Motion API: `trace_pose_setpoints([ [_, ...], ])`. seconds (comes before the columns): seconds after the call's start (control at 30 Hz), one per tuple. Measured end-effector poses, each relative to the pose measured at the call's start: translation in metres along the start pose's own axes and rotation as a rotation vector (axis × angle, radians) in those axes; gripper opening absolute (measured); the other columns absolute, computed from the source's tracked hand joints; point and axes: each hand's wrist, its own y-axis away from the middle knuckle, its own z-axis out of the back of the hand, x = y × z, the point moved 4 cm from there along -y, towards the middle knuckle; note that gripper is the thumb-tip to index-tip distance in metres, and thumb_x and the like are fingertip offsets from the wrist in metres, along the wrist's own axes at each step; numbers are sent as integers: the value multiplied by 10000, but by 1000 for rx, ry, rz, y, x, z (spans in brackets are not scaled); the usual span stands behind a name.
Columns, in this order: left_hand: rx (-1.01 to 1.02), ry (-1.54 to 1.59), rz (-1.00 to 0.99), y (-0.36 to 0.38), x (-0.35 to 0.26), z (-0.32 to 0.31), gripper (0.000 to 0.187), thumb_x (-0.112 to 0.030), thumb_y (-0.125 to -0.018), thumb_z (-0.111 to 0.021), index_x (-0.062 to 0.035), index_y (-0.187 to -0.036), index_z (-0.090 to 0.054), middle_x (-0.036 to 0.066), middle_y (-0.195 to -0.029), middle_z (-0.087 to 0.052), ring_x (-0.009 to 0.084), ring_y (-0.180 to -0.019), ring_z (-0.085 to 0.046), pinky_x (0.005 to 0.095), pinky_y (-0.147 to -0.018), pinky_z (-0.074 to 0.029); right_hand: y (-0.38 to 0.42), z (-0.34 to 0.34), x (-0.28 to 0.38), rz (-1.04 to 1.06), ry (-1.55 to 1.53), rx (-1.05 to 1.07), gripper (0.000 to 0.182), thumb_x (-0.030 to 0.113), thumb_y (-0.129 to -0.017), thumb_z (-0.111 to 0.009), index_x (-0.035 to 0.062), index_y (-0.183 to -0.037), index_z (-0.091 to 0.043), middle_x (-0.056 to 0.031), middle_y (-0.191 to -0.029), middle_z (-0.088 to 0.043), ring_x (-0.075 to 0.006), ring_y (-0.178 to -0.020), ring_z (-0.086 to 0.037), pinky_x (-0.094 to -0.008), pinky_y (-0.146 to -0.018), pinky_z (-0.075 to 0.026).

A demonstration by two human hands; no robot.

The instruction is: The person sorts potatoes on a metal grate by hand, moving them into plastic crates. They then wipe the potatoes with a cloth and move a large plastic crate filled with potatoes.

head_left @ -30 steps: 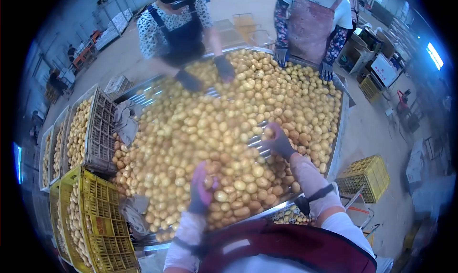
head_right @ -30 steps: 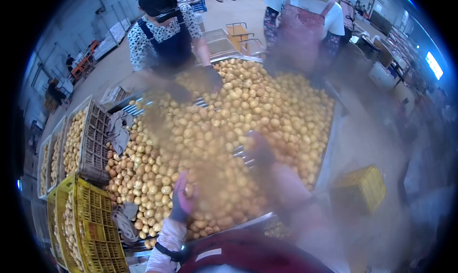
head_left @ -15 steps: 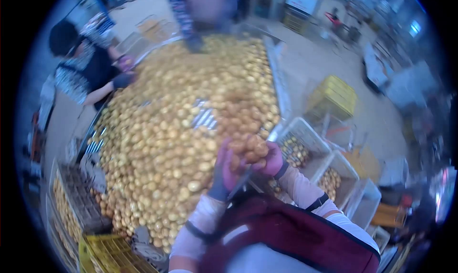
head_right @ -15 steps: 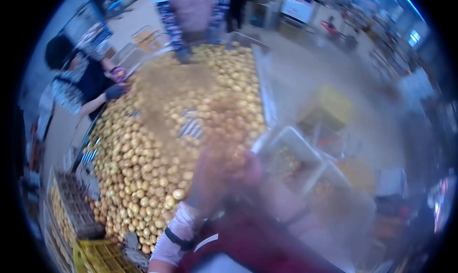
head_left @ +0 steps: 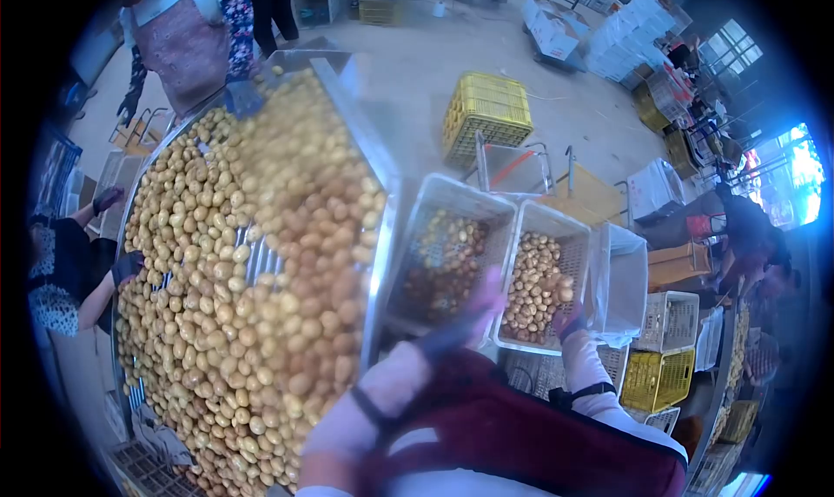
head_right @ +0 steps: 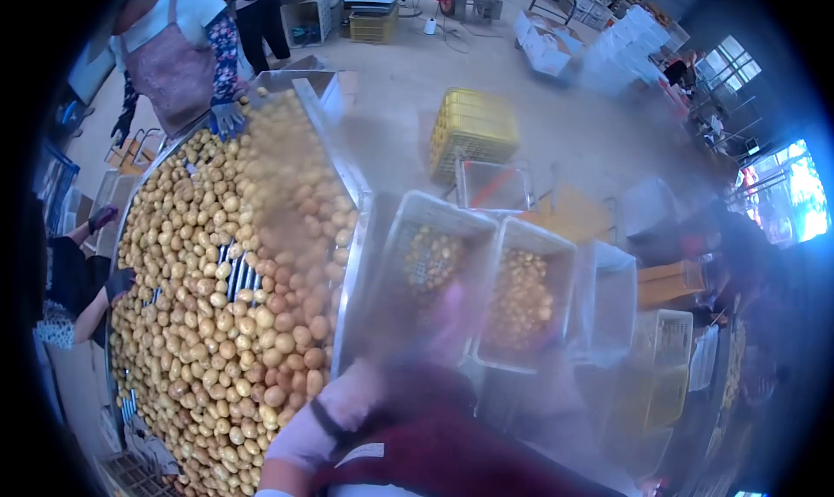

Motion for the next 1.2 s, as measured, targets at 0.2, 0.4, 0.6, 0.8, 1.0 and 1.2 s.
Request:
trace_pose_setpoints([
  [0.2, -805, -838, -383, 162, -16, 149, 600, -244, -1022, -500, 11, -1520, -284, 163, -1524, -386, 270, -1417, -364, 378, -1147, -331, -113, 129, 22, -4, 0, -235, 583, 488, -859, -621, 44, -1228, -534, -162, -1212, -570, -306, -1152, -572, -454, -871, -520],
  [0.4, -1375, -998, -344, 340, 4, 194, 570, -241, -968, -556, 8, -1459, -405, 186, -1522, -390, 358, -1418, -355, 424, -1164, -297, -251, -139, -1, 203, 388, 35, 611, 462, -884, -615, 64, -1336, -512, -105, -1219, -558, -264, -1132, -519, -430, -976, -442],
  [0.6, -1528, -1506, 63, 338, 36, 176, 493, -341, -918, -581, -132, -1364, -565, 163, -1515, -427, 434, -1443, -288, 620, -1175, -128, -217, -364, -216, 886, 1526, 607, 467, 236, -939, -571, 53, -1361, -487, -126, -1214, -577, -261, -1091, -558, -390, -957, -460],
  [0.8, -1568, -1433, 173, 335, 31, 179, 508, -380, -888, -586, -116, -1322, -587, 158, -1505, -436, 415, -1435, -302, 608, -1191, -116, -108, -445, -436, 919, 2381, 859, 596, 370, -985, -461, 87, -1501, -368, -194, -1494, -391, -369, -1399, -339, -575, -1148, -211],
  [1.0, -1596, -1369, 222, 331, 22, 187, 459, -304, -862, -581, -145, -1292, -602, 134, -1490, -458, 448, -1408, -324, 640, -1175, -138, -194, -482, -477, 1291, 2124, 796, 667, 359, -925, -578, 97, -1505, -378, -250, -1440, -440, -425, -1340, -406, -519, -1118, -316],
  [1.2, -1570, -1331, 309, 331, 21, 189, 458, -282, -875, -564, -153, -1313, -589, 137, -1494, -447, 470, -1404, -314, 656, -1164, -140, -250, -550, -502, 1384, 1991, 823, 593, 275, -873, -622, 103, -1423, -485, -230, -1360, -505, -412, -1235, -484, -515, -1042, -386],
])
